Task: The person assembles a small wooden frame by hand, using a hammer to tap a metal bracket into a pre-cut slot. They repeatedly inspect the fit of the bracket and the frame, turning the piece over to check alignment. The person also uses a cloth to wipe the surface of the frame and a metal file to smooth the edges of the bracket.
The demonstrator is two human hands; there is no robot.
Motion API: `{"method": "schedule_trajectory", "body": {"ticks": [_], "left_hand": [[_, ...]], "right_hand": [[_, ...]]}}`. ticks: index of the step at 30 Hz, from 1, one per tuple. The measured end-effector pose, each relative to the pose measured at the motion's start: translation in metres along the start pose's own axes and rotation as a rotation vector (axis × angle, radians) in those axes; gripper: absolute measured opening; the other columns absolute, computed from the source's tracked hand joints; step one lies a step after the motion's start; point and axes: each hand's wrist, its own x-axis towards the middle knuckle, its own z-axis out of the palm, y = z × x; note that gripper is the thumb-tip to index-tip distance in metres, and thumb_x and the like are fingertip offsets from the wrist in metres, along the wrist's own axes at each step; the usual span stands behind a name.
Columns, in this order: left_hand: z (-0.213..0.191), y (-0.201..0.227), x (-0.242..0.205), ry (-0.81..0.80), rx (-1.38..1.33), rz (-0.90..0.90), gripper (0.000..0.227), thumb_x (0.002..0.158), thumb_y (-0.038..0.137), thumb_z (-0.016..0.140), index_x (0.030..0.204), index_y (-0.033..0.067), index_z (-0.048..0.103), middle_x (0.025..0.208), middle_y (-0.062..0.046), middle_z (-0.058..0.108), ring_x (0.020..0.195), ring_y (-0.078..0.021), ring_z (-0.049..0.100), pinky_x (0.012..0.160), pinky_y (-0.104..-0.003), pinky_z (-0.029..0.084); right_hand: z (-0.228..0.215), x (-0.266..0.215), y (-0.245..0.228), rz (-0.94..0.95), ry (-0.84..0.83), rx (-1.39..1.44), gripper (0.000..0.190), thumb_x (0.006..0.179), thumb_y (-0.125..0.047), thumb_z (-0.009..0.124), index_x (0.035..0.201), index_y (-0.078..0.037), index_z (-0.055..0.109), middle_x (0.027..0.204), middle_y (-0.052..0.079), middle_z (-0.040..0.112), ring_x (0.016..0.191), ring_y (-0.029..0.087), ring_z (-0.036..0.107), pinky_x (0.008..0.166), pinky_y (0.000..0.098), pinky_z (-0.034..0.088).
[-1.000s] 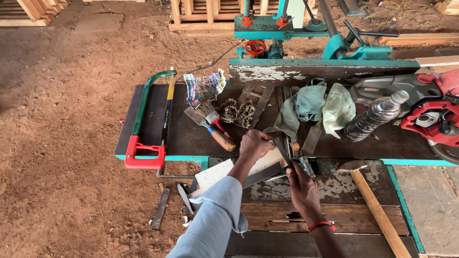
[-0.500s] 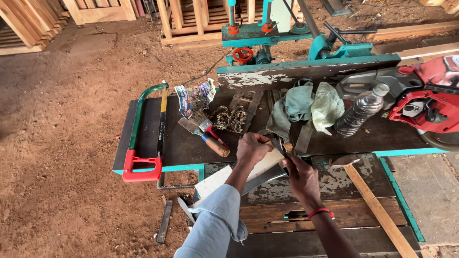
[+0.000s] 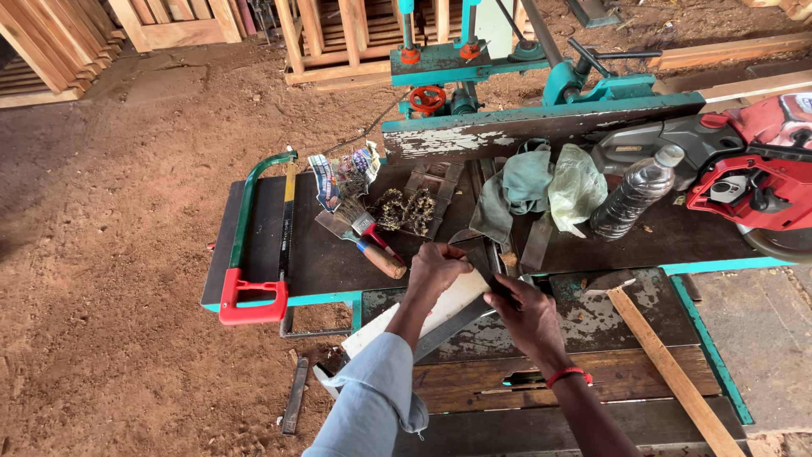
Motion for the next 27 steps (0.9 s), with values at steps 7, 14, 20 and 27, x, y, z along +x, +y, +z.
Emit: {"method": "schedule_trajectory", "body": {"ticks": [7,14,20,27], "left_hand": [[-0.009,-0.009,0.004,-0.035,0.017,0.117,0.04,0.077,0.018,0.086,0.117,0.0143,0.078,0.105,-0.007,0.08,0.079,-0.013,0.075,0.069,-0.028,0.06],[-0.008,-0.008,-0.003,0.022,0.034,0.117,0.041,0.074,0.021,0.087,0.114,0.0132,0.081,0.096,-0.007,0.082,0.076,-0.0142,0.076,0.068,-0.029,0.06],[-0.004,-0.009,-0.008,0.046,0.014,0.048,0.038,0.072,0.023,0.084,0.109,0.0154,0.081,0.091,-0.003,0.083,0.073,-0.0149,0.075,0.065,-0.031,0.06],[-0.003,-0.007,-0.012,0.102,0.114,0.003,0.036,0.075,0.029,0.083,0.109,0.0203,0.081,0.09,-0.002,0.08,0.073,-0.0125,0.072,0.067,-0.031,0.058]], "right_hand": [[0.001,0.001,-0.01,0.061,0.004,0.009,0.047,0.084,-0.026,0.08,0.127,-0.01,0.071,0.105,0.012,0.081,0.089,0.018,0.08,0.073,0.0328,0.066],[0.002,0.002,-0.008,0.056,0.048,0.069,0.047,0.081,-0.025,0.084,0.123,-0.008,0.073,0.102,0.013,0.08,0.088,0.019,0.08,0.072,0.0331,0.066],[0.007,0.001,0.002,-0.019,0.047,0.044,0.042,0.083,-0.024,0.082,0.121,-0.006,0.073,0.108,0.014,0.079,0.096,0.019,0.078,0.079,0.0323,0.066],[0.005,0.003,0.001,0.021,-0.002,0.014,0.04,0.088,-0.026,0.077,0.123,-0.007,0.072,0.104,0.015,0.08,0.094,0.021,0.079,0.08,0.0369,0.065]]}}
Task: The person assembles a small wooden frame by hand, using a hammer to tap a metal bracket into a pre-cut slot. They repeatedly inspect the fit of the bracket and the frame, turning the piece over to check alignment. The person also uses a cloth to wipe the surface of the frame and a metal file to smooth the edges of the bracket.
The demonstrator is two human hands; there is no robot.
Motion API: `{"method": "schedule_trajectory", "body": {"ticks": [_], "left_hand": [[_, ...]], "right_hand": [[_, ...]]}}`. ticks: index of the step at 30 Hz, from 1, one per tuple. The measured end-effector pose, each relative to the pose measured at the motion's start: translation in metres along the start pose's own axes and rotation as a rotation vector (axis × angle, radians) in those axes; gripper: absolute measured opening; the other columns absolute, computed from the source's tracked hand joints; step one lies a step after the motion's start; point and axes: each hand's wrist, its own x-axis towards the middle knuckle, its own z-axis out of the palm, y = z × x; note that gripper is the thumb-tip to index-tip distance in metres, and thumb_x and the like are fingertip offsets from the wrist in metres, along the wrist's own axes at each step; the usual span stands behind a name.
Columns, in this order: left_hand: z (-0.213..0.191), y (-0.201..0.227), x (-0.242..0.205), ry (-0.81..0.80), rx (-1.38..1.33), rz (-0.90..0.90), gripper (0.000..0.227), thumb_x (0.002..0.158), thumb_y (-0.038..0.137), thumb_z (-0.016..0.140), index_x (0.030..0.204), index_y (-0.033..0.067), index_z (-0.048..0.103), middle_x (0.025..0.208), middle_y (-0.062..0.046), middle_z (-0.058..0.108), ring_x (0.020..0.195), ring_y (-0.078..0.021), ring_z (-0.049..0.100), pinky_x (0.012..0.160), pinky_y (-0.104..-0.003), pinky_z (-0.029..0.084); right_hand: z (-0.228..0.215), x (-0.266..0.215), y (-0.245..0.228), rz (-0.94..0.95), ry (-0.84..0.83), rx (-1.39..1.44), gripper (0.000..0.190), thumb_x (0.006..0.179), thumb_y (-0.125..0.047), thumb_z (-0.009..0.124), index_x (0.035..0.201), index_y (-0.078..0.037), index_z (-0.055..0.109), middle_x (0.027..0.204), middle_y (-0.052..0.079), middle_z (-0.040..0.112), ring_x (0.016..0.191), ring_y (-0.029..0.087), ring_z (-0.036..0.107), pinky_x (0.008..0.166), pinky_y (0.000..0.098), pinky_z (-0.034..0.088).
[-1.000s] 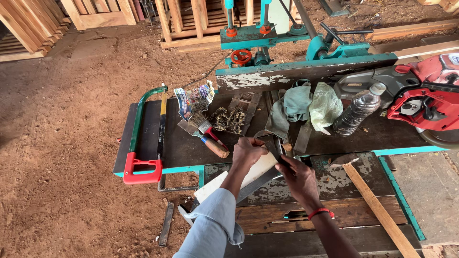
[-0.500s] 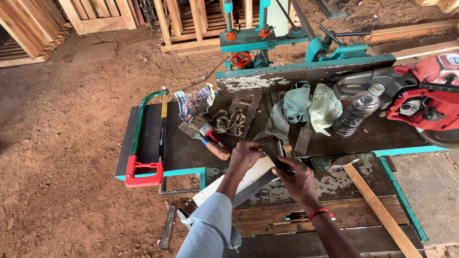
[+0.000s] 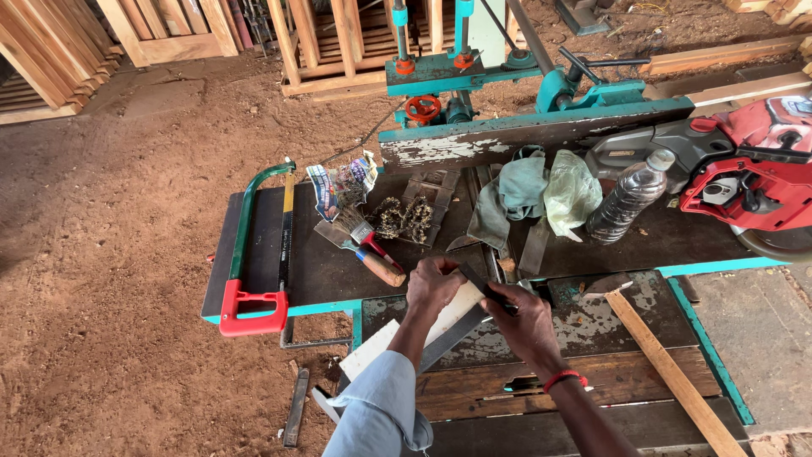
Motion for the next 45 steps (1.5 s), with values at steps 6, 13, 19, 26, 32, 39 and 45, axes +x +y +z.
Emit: {"method": "schedule_trajectory", "body": {"ticks": [6,13,19,26,32,39,45], "left_hand": [[-0.002,-0.013,0.01,-0.054,-0.205,-0.04,0.033,0.076,0.021,0.081,0.108,0.0119,0.081,0.088,-0.008,0.079,0.068,-0.0173,0.068,0.058,-0.033,0.056],[-0.009,-0.035,0.013,-0.054,-0.568,-0.085,0.031,0.078,0.006,0.081,0.107,-0.0015,0.078,0.088,-0.014,0.077,0.069,-0.0204,0.072,0.063,-0.033,0.058],[-0.012,-0.08,0.017,0.039,-0.786,-0.127,0.034,0.079,0.003,0.077,0.113,0.0022,0.075,0.087,-0.009,0.075,0.071,-0.0188,0.07,0.061,-0.033,0.058],[-0.023,-0.166,0.001,0.289,-0.899,-0.117,0.036,0.081,0.005,0.073,0.116,0.0041,0.075,0.094,-0.008,0.073,0.079,-0.0176,0.064,0.067,-0.031,0.053],[-0.038,-0.167,-0.082,0.505,-0.561,-0.234,0.037,0.08,0.017,0.078,0.117,0.0113,0.079,0.094,-0.006,0.076,0.081,-0.0132,0.068,0.073,-0.026,0.051],[-0.059,-0.181,-0.118,0.48,-0.065,-0.165,0.027,0.083,0.026,0.078,0.109,0.0231,0.083,0.092,-0.006,0.08,0.078,-0.0188,0.076,0.072,-0.036,0.065],[-0.064,-0.201,-0.105,0.473,-0.09,0.045,0.018,0.076,0.022,0.083,0.092,0.0151,0.082,0.086,-0.005,0.08,0.079,-0.0201,0.077,0.075,-0.036,0.062]], "right_hand": [[-0.004,0.012,-0.013,0.183,-0.16,-0.27,0.033,0.102,-0.027,0.057,0.132,-0.021,0.068,0.104,0.006,0.08,0.069,0.026,0.078,0.06,0.0432,0.064],[-0.001,0.025,-0.015,-0.107,-0.087,-0.267,0.03,0.1,-0.032,0.062,0.124,-0.018,0.074,0.11,0.007,0.079,0.089,0.022,0.076,0.079,0.0407,0.062],[0.005,0.034,-0.003,-0.033,-0.062,-0.275,0.032,0.102,-0.034,0.062,0.126,-0.017,0.074,0.109,0.008,0.079,0.093,0.021,0.075,0.08,0.0381,0.061],[-0.016,0.021,0.022,-0.1,0.089,0.014,0.031,0.099,-0.028,0.069,0.12,-0.005,0.074,0.092,0.013,0.079,0.081,0.016,0.078,0.069,0.0343,0.058],[-0.013,-0.01,-0.001,-0.056,-0.029,-0.102,0.033,0.093,-0.023,0.072,0.122,-0.008,0.075,0.094,0.014,0.079,0.078,0.022,0.077,0.069,0.0363,0.058],[0.04,-0.021,-0.035,-0.35,-0.268,-0.046,0.029,0.089,-0.016,0.069,0.116,-0.005,0.074,0.106,0.014,0.078,0.091,0.024,0.078,0.078,0.0354,0.061],[0.066,-0.009,-0.068,-0.575,-0.276,-0.263,0.027,0.089,-0.017,0.071,0.114,-0.008,0.073,0.105,0.011,0.073,0.092,0.032,0.072,0.078,0.0427,0.058]]}}
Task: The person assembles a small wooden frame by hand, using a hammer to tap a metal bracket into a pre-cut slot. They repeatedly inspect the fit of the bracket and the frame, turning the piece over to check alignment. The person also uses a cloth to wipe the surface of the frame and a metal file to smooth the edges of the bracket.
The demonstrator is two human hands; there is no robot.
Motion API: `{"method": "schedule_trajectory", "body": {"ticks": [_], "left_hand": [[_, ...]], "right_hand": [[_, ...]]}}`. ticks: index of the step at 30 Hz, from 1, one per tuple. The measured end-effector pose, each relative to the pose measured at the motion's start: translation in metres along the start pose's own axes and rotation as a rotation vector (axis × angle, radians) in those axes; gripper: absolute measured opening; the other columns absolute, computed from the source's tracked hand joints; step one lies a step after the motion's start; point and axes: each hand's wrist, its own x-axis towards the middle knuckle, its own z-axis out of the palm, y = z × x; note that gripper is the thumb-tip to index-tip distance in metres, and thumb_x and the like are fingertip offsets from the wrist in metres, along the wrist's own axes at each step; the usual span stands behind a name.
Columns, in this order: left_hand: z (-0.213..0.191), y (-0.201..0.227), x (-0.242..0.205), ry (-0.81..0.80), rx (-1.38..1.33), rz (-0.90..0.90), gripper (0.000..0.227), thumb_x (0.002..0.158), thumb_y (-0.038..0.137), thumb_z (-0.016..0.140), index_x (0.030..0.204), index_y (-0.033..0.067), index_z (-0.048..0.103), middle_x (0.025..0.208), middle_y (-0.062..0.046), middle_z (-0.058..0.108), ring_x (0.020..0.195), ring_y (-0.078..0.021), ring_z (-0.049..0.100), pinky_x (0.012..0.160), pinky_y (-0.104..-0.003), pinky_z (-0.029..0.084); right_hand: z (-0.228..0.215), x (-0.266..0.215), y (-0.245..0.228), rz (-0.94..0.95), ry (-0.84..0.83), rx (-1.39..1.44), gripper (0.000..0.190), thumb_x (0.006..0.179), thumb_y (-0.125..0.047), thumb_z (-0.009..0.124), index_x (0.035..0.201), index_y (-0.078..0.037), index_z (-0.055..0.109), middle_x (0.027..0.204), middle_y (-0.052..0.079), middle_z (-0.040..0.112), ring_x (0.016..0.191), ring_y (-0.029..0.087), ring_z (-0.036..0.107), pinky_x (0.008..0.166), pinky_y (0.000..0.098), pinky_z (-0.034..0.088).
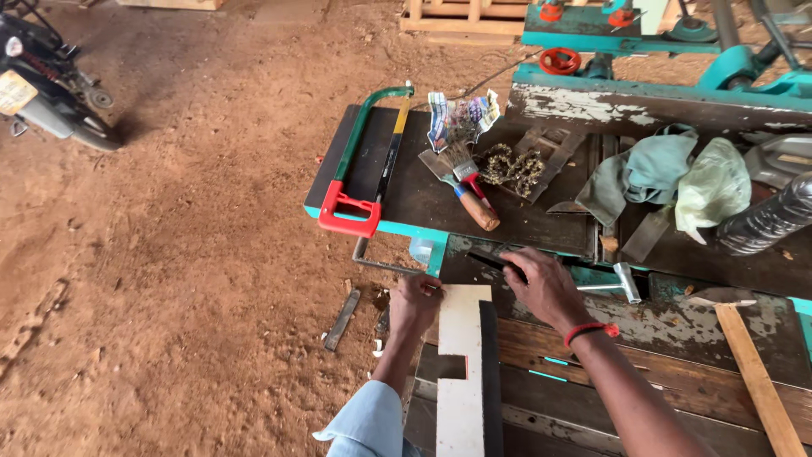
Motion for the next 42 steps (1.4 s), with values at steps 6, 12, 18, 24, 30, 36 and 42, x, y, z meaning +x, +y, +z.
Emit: {"method": "schedule_trajectory", "body": {"ticks": [6,12,18,24,30,36,42], "left_hand": [[0.007,0.006,0.016,-0.06,-0.033,0.058,0.017,0.075,0.021,0.081,0.088,0.0108,0.08,0.083,-0.009,0.079,0.078,-0.0227,0.078,0.074,-0.037,0.063],[0.0,0.056,0.025,-0.026,0.084,0.074,0.013,0.083,0.026,0.074,0.089,0.0168,0.081,0.087,-0.008,0.079,0.083,-0.0292,0.076,0.076,-0.043,0.062],[-0.002,0.11,0.049,-0.057,0.088,0.154,0.016,0.09,0.028,0.07,0.095,0.0175,0.081,0.091,-0.011,0.078,0.084,-0.0316,0.076,0.076,-0.044,0.062],[0.003,0.127,0.105,-0.025,0.017,0.288,0.017,0.092,0.023,0.066,0.097,0.014,0.079,0.096,-0.011,0.079,0.086,-0.0269,0.079,0.08,-0.039,0.064],[0.015,0.137,0.197,0.052,0.036,0.513,0.015,0.09,0.016,0.067,0.097,0.0085,0.078,0.097,-0.013,0.078,0.087,-0.0282,0.078,0.077,-0.042,0.064],[0.037,0.138,0.275,0.06,0.176,0.501,0.013,0.089,0.013,0.067,0.096,0.011,0.078,0.096,-0.018,0.076,0.085,-0.0399,0.073,0.076,-0.051,0.061],[0.074,0.129,0.338,-0.004,0.349,0.353,0.016,0.095,0.015,0.061,0.103,0.0101,0.073,0.105,-0.021,0.073,0.094,-0.0435,0.071,0.079,-0.055,0.059]], "right_hand": [[-0.005,0.001,-0.014,0.116,-0.057,-0.133,0.025,0.091,-0.03,0.07,0.11,-0.014,0.073,0.1,0.005,0.069,0.088,0.03,0.071,0.072,0.0459,0.056],[-0.008,0.005,0.006,0.208,-0.043,-0.131,0.016,0.093,-0.023,0.067,0.104,-0.016,0.075,0.095,0.003,0.073,0.09,0.027,0.072,0.075,0.043,0.058],[-0.037,0.019,0.032,0.282,0.01,-0.103,0.022,0.091,-0.014,0.066,0.11,-0.016,0.076,0.105,0.003,0.076,0.09,0.027,0.074,0.077,0.0419,0.058],[-0.053,0.041,0.053,0.397,0.039,0.001,0.022,0.092,-0.022,0.069,0.112,-0.014,0.076,0.108,0.005,0.078,0.093,0.023,0.077,0.081,0.0367,0.061],[-0.019,0.078,0.073,0.316,-0.044,0.033,0.019,0.093,-0.026,0.069,0.107,-0.016,0.077,0.11,0.005,0.077,0.096,0.021,0.077,0.084,0.0339,0.061],[0.015,0.088,0.06,0.315,-0.069,0.004,0.016,0.09,-0.022,0.071,0.104,-0.014,0.076,0.104,0.004,0.075,0.093,0.026,0.073,0.079,0.0396,0.058],[0.013,0.095,0.063,0.46,-0.06,0.142,0.016,0.087,-0.02,0.074,0.102,-0.015,0.078,0.101,-0.001,0.077,0.086,0.02,0.075,0.073,0.035,0.06]]}}
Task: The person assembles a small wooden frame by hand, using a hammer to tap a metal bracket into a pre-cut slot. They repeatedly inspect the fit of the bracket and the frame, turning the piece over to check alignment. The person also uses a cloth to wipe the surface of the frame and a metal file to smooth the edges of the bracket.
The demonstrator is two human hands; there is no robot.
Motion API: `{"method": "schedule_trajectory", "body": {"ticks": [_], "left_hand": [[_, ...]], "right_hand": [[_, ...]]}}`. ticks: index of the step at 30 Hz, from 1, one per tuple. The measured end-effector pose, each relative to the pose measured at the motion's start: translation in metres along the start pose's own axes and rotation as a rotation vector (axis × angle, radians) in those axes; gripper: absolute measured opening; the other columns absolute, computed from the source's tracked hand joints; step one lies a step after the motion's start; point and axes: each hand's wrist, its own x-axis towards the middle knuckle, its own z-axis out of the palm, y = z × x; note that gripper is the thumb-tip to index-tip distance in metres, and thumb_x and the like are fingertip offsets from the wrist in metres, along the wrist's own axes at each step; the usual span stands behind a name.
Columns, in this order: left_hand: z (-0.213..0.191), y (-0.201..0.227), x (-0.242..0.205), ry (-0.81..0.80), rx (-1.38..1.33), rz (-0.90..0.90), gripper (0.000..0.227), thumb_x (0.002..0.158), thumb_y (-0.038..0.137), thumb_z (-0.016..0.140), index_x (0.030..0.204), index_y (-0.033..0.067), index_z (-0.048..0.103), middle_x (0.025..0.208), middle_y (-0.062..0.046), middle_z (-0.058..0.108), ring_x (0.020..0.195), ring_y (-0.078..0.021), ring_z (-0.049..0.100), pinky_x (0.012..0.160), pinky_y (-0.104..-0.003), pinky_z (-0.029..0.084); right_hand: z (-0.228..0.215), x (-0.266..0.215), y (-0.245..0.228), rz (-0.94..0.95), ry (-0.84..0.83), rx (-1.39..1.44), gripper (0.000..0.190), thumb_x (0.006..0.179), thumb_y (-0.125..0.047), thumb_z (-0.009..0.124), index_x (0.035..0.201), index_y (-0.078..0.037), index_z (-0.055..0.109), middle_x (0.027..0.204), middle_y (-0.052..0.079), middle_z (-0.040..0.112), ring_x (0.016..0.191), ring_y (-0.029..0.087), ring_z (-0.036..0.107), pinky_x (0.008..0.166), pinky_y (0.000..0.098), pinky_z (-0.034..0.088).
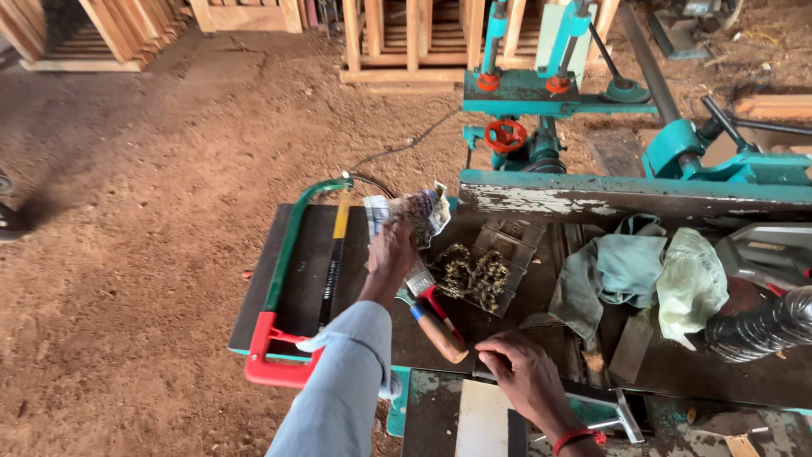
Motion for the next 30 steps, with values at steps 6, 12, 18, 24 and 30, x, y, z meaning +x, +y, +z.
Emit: {"method": "schedule_trajectory", "body": {"ticks": [6,12,18,24,30], "left_hand": [[0.018,-0.008,0.017,-0.026,0.032,-0.024,0.017,0.093,0.006,0.06,0.099,0.0122,0.075,0.1,-0.019,0.075,0.084,-0.0347,0.074,0.071,-0.049,0.063],[0.01,-0.012,0.017,-0.01,-0.076,-0.068,0.007,0.095,0.014,0.068,0.092,0.0143,0.074,0.096,-0.011,0.076,0.066,-0.0222,0.072,0.052,-0.041,0.062],[0.003,-0.022,0.021,0.315,-0.027,0.237,0.017,0.084,0.017,0.078,0.079,0.0092,0.065,0.08,-0.012,0.072,0.065,-0.0245,0.066,0.053,-0.043,0.056],[-0.017,-0.009,0.002,0.219,-0.304,0.122,0.013,0.088,0.011,0.063,0.076,0.0091,0.059,0.072,-0.006,0.068,0.05,-0.0095,0.057,0.044,-0.026,0.051],[-0.062,0.014,-0.111,0.115,-0.538,0.183,0.009,0.088,0.014,0.062,0.08,0.0082,0.063,0.061,-0.005,0.068,0.044,-0.0093,0.055,0.038,-0.024,0.046]], "right_hand": [[-0.002,0.007,0.012,-0.036,-0.041,0.015,0.014,0.087,-0.016,0.073,0.1,-0.012,0.078,0.1,-0.001,0.079,0.086,0.015,0.077,0.075,0.0315,0.061],[0.0,0.01,0.023,0.028,-0.131,0.048,0.018,0.091,-0.023,0.072,0.105,-0.016,0.079,0.105,-0.001,0.081,0.089,0.014,0.078,0.08,0.0304,0.063],[-0.009,0.006,0.02,-0.022,-0.187,-0.011,0.032,0.089,-0.037,0.073,0.112,-0.017,0.078,0.107,0.003,0.08,0.093,0.018,0.077,0.085,0.0378,0.061],[-0.021,-0.017,0.021,-0.094,-0.245,-0.202,0.041,0.091,-0.044,0.066,0.124,-0.021,0.07,0.113,0.003,0.078,0.094,0.024,0.074,0.087,0.0425,0.059],[-0.014,-0.052,0.027,-0.078,0.159,-0.308,0.041,0.091,-0.042,0.067,0.127,-0.023,0.068,0.122,0.005,0.071,0.105,0.024,0.071,0.093,0.0446,0.059]]}}
